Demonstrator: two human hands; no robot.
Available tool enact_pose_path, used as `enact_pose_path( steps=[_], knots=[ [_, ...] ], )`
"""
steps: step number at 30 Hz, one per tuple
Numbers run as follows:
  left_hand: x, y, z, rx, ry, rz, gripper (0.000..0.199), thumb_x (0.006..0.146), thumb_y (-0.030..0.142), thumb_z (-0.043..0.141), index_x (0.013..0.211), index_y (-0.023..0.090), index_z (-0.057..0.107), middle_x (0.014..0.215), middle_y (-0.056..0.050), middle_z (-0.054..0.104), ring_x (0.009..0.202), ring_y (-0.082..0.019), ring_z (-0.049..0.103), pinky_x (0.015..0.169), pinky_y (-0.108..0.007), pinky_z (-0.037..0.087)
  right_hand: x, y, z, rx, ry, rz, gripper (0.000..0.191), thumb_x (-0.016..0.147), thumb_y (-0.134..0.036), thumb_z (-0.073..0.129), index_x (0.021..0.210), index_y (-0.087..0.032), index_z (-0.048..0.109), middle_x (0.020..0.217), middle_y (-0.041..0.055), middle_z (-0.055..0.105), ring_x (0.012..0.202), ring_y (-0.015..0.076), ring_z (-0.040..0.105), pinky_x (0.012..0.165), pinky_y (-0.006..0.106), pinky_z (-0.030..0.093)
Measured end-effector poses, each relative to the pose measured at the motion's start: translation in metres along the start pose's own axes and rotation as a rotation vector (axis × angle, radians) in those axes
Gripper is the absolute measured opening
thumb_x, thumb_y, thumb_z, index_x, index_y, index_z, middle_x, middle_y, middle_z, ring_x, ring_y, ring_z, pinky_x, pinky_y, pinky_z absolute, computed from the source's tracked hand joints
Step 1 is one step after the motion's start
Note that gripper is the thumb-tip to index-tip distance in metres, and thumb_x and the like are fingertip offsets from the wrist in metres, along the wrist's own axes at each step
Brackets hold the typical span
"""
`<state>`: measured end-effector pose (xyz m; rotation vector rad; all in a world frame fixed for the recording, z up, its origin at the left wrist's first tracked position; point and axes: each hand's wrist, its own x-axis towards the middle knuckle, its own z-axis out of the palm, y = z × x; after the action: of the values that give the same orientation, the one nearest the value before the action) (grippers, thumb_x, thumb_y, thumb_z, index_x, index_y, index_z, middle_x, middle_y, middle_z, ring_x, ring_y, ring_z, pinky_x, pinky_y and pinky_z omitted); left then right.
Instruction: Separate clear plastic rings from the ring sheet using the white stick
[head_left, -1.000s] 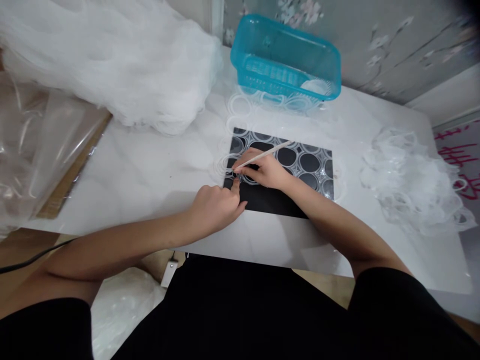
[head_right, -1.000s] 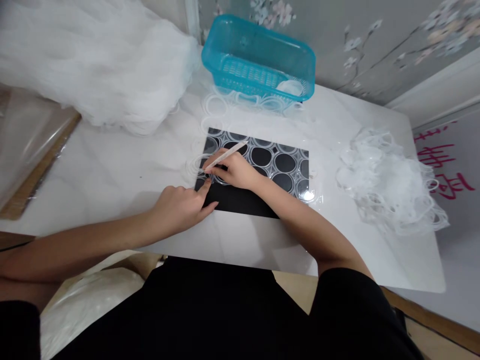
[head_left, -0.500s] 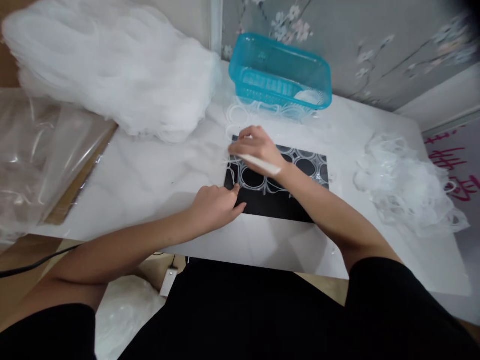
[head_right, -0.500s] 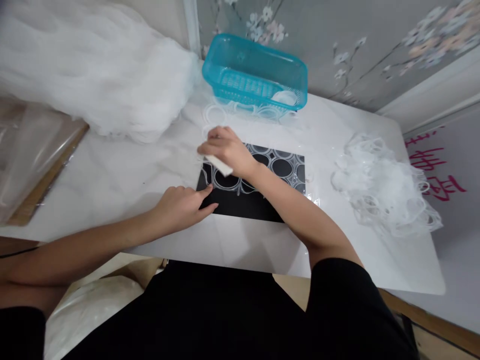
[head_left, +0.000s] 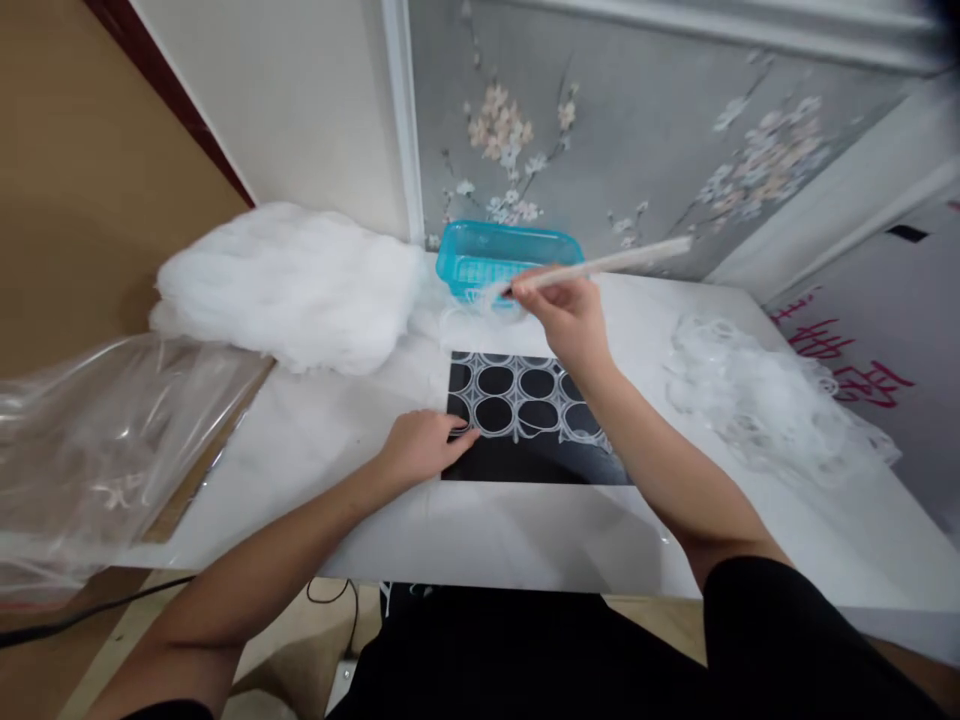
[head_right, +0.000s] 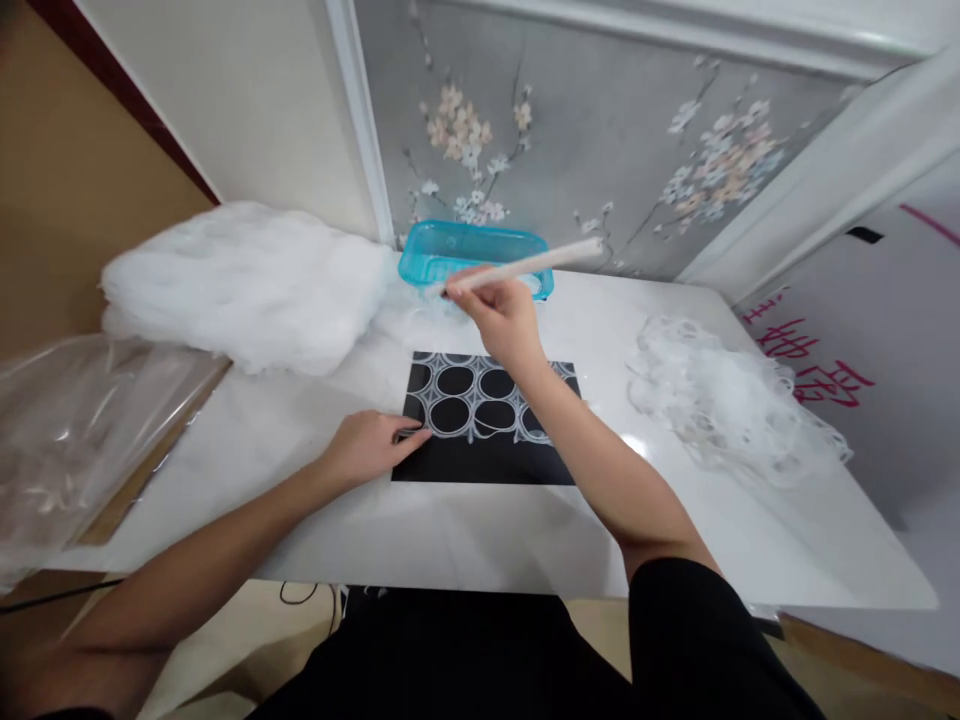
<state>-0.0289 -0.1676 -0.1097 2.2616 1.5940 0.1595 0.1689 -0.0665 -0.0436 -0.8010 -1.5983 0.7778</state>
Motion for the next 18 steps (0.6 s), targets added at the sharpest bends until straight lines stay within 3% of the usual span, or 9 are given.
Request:
enact_pose_path(
  steps=[4,7,10,12,15,18],
  knots=[
    [0.020,-0.017,-0.007,-0.253,0.154,-0.032,0.046,0.086,0.056,0.046,0.093,0.019,0.073,0.054,0.001,0.054,0.051,-0.012,0.047,0.054,-0.024,0.030,-0.050,-0.007,-0.031,0.353,0.006,0.417,0.014,0.077,-0.033,0.071,0.082,-0.021,0.065,0.076,0.0000,0.069,0.073,0.0134,0.066,0.073,0.029,0.054],
    [0.033,-0.012,-0.013,-0.528,0.153,0.037,0.045,0.084,0.051,0.052,0.108,0.015,0.067,0.051,0.007,0.039,0.049,-0.009,0.035,0.052,-0.023,0.028,-0.074,-0.014,-0.053,0.565,0.000,0.652,0.017,0.071,-0.031,0.076,0.079,-0.020,0.066,0.074,-0.0004,0.070,0.065,0.0109,0.066,0.064,0.024,0.054],
    [0.045,0.014,-0.018,-0.754,-0.090,0.145,0.072,0.078,0.051,0.062,0.137,0.015,0.043,0.052,0.011,0.034,0.048,-0.008,0.030,0.051,-0.022,0.027,-0.084,-0.020,-0.073,0.699,-0.004,0.720,0.019,0.069,-0.029,0.079,0.079,-0.019,0.066,0.073,-0.0012,0.071,0.062,0.0085,0.065,0.059,0.019,0.053],
    [0.056,0.038,-0.020,-0.821,-0.244,0.200,0.085,0.074,0.051,0.067,0.143,0.015,0.033,0.053,0.011,0.035,0.049,-0.008,0.030,0.050,-0.021,0.025,-0.085,-0.022,-0.083,0.745,-0.002,0.716,0.019,0.068,-0.028,0.079,0.079,-0.019,0.066,0.071,-0.0016,0.071,0.061,0.0076,0.065,0.058,0.017,0.053],
    [0.076,0.072,-0.017,-0.813,-0.275,0.248,0.070,0.073,0.051,0.068,0.130,0.013,0.048,0.052,0.010,0.033,0.048,-0.007,0.027,0.048,-0.021,0.019,-0.085,-0.022,-0.096,0.794,0.020,0.693,0.018,0.068,-0.027,0.079,0.079,-0.019,0.067,0.070,-0.0014,0.071,0.059,0.0073,0.065,0.058,0.016,0.053],
    [0.098,0.093,-0.008,-0.796,-0.254,0.321,0.043,0.077,0.050,0.064,0.098,0.012,0.064,0.051,0.009,0.030,0.047,-0.006,0.022,0.047,-0.022,0.014,-0.085,-0.019,-0.111,0.850,0.046,0.703,0.017,0.068,-0.026,0.079,0.078,-0.019,0.067,0.071,-0.0015,0.071,0.058,0.0074,0.065,0.057,0.017,0.053]
  ],
)
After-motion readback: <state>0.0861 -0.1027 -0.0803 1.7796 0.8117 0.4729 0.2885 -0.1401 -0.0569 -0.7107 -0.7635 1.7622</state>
